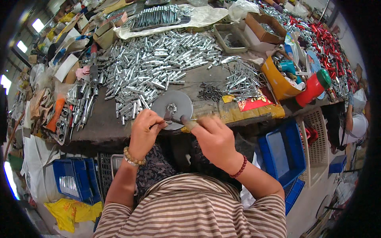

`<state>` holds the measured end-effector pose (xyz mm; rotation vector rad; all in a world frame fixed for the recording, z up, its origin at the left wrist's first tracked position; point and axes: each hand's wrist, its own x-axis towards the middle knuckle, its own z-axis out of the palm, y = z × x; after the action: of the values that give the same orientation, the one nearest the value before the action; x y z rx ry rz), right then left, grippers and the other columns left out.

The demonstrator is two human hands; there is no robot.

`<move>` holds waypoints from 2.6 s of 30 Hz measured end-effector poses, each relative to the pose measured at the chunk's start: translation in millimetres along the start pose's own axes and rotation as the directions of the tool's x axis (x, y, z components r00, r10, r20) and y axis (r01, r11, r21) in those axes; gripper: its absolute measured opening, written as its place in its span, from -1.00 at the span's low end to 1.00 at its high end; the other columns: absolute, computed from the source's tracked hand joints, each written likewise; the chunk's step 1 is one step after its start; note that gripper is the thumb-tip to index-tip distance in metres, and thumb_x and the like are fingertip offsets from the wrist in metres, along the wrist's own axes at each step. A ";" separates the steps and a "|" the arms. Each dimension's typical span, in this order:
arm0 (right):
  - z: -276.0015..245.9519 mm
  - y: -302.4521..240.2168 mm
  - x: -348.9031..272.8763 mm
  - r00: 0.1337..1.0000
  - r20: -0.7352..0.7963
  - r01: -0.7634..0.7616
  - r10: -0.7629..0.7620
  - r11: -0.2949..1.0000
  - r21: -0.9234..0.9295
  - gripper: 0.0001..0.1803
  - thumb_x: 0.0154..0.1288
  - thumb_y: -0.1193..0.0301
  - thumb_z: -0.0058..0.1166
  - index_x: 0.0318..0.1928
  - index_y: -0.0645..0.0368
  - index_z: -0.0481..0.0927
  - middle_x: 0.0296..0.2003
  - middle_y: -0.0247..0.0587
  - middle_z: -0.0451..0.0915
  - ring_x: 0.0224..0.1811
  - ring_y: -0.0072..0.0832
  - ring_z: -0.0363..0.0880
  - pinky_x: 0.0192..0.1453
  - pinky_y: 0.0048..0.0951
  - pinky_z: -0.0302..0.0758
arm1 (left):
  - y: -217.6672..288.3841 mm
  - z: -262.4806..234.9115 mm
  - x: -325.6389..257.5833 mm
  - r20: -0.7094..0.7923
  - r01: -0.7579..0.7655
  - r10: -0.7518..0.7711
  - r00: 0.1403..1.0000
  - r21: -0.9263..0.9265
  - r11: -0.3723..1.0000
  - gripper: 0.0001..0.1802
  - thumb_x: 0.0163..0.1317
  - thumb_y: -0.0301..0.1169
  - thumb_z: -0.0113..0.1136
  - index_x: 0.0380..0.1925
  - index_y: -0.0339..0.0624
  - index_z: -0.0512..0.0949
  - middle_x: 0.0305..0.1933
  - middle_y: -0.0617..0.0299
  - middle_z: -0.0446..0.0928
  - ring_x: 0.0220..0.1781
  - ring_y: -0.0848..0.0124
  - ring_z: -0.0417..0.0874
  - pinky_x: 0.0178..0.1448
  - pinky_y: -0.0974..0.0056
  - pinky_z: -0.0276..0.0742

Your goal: The person assembles metal fasteners by inserting small pins into metal components, securing them using a hammer on a metal plate, and placing the finished pieces into a metal tray.

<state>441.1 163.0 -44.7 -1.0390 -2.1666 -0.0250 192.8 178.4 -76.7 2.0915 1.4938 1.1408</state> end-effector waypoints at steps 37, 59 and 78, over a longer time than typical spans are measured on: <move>31.9 -56.3 -11.4 0.651 0.657 -0.748 0.379 0.469 0.470 -0.73 0.37 0.48 0.32 0.02 0.29 0.63 -0.47 -0.13 0.61 -0.45 -0.55 0.56 -0.34 -0.39 0.50 | 32.2 11.5 -63.9 0.169 0.461 -0.633 0.756 -0.823 0.331 -0.34 0.49 -0.45 0.27 0.50 -0.27 0.25 -0.17 0.22 0.72 -0.34 0.63 0.59 -0.35 0.52 0.50; 50.7 -3.8 6.8 0.652 0.544 -0.744 0.528 0.308 0.592 -0.68 0.56 0.44 0.15 0.22 0.29 0.59 -0.31 -0.31 0.66 -0.49 -0.70 0.54 -0.48 -0.63 0.42 | -288.8 -0.6 -349.7 -0.155 0.484 -0.987 -0.047 -0.868 0.113 -0.55 0.30 -0.66 0.34 0.14 -0.19 0.44 -0.22 0.12 0.68 -0.40 0.39 0.71 -0.41 0.27 0.67; 51.0 -3.6 -0.8 0.659 0.499 -0.735 0.562 0.343 0.585 -0.71 0.58 0.46 0.13 0.19 0.30 0.63 -0.34 -0.27 0.67 -0.53 -0.69 0.52 -0.50 -0.62 0.42 | -338.8 16.8 -328.3 -0.080 0.235 -0.991 -0.103 -0.971 0.054 -0.61 0.32 -0.71 0.21 0.09 -0.12 0.48 -0.24 -0.01 0.65 -0.35 0.27 0.74 -0.34 0.13 0.74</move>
<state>408.4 175.7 -81.9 -1.3200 -1.4440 1.3426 -53.3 20.4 -447.3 -0.4016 1.6079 1.7708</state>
